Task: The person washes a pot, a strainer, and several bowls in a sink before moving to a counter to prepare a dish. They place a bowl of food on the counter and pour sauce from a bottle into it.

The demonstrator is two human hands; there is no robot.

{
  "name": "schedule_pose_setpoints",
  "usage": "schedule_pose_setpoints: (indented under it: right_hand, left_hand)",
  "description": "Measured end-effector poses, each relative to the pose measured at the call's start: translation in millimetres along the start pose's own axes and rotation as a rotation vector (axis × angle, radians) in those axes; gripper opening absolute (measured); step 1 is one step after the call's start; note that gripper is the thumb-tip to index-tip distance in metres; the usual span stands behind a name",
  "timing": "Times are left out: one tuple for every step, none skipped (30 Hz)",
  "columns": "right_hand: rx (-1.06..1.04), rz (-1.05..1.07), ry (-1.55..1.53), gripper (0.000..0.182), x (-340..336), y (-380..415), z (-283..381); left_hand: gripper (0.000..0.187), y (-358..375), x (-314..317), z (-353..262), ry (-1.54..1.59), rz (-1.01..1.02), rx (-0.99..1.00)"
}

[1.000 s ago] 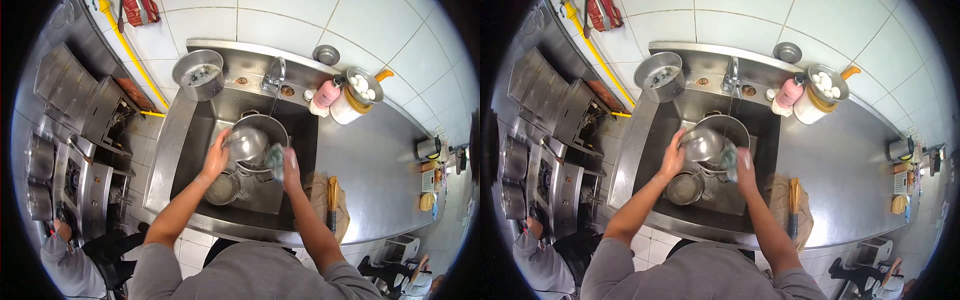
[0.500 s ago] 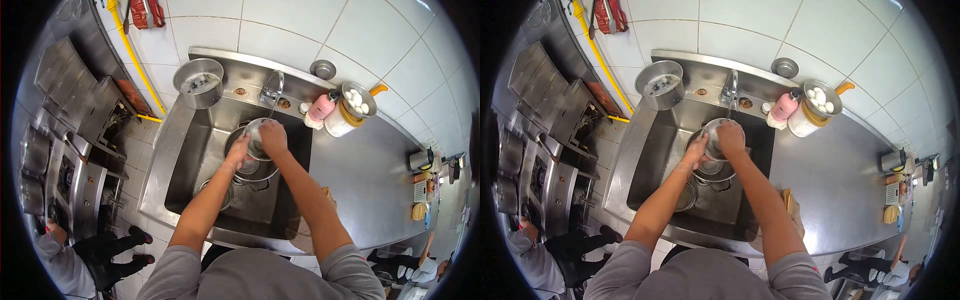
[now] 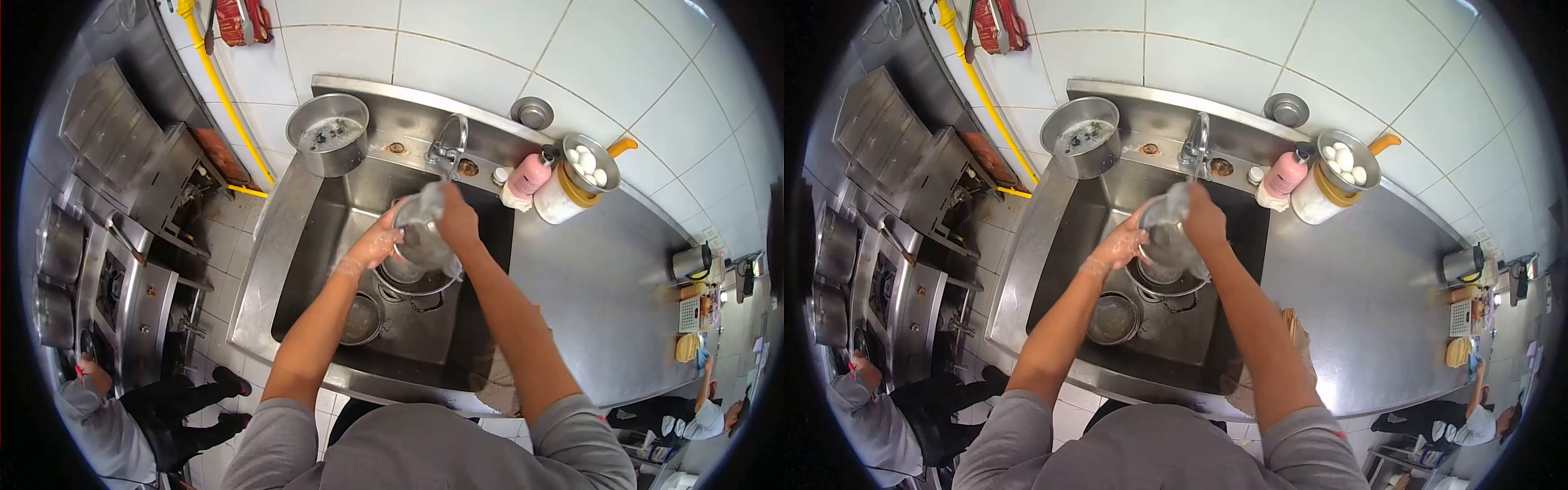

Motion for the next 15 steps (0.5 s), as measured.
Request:
schedule_pose_setpoints:
  right_hand:
    - [0.375, -0.106, -0.128, 0.035, 0, 15, -24]
    - [0.749, -0.215, -0.255, 0.038, 5, 39, -42]
    - [0.840, -0.249, -0.467, 0.045, 52, 67, -64]
    - [0.950, -0.252, -0.835, 0.048, 71, 86, -49]
    - [1.047, -0.250, -1.208, 0.052, 86, 100, -27]
    - [1.051, -0.246, -1.205, 0.052, 80, 108, -17]
    - [0.842, -0.214, -1.252, 0.054, 69, 106, 0]
    - [0.632, -0.181, -1.292, 0.056, 59, 100, 15]
    - [0.649, -0.190, -1.468, 0.053, 70, 104, 11]
    - [0.647, -0.173, -1.466, 0.053, 62, 98, 14]
    - [0.660, -0.095, -1.663, 0.050, 61, 91, 25]
    - [0.673, -0.013, -1.861, 0.048, 61, 86, 39]
    - [0.692, -0.001, -1.936, 0.044, 68, 87, 46]
    - [0.695, 0.011, -1.933, 0.044, 76, 92, 49]
    - [0.848, -0.068, -1.802, 0.042, 88, 108, 41]
  left_hand:
    - [0.076, 4, 7, -8, 0.044, -0.128, 0.089]
    - [0.076, -3, 8, 5, 0.045, -0.130, 0.095]
    - [0.074, -8, -8, 17, 0.138, -0.279, 0.267]
    - [0.073, -3, -22, 26, 0.231, -0.426, 0.432]
    - [0.065, 7, -33, 44, 0.436, -0.527, 0.271]
    - [0.065, 15, -46, 52, 0.440, -0.529, 0.268]
    - [0.063, 20, -59, 79, 0.513, -0.540, 0.038]
    - [0.061, 25, -63, 108, 0.582, -0.544, -0.192]
    - [0.061, 32, -54, 118, 0.591, -0.547, -0.191]
    - [0.050, 36, -34, 129, 0.510, -0.416, -0.275]
    - [0.041, 39, -18, 138, 0.427, -0.289, -0.357]
    - [0.041, 33, -40, 176, 0.437, -0.301, -0.351]
    - [0.037, 4, -53, 201, 0.503, -0.386, -0.235]
    - [0.033, -23, -76, 222, 0.566, -0.465, -0.120]
    - [0.031, -50, -98, 241, 0.628, -0.541, -0.007]
Point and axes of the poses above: each hand's wrist, its own y-axis away from the middle knuckle, its own x-axis out of the palm, z = x × y, the point moved 7 cm from there along -y, towards the middle knuckle, and after that the axes turned 6 degrees about -x, right-handed, at the moved point
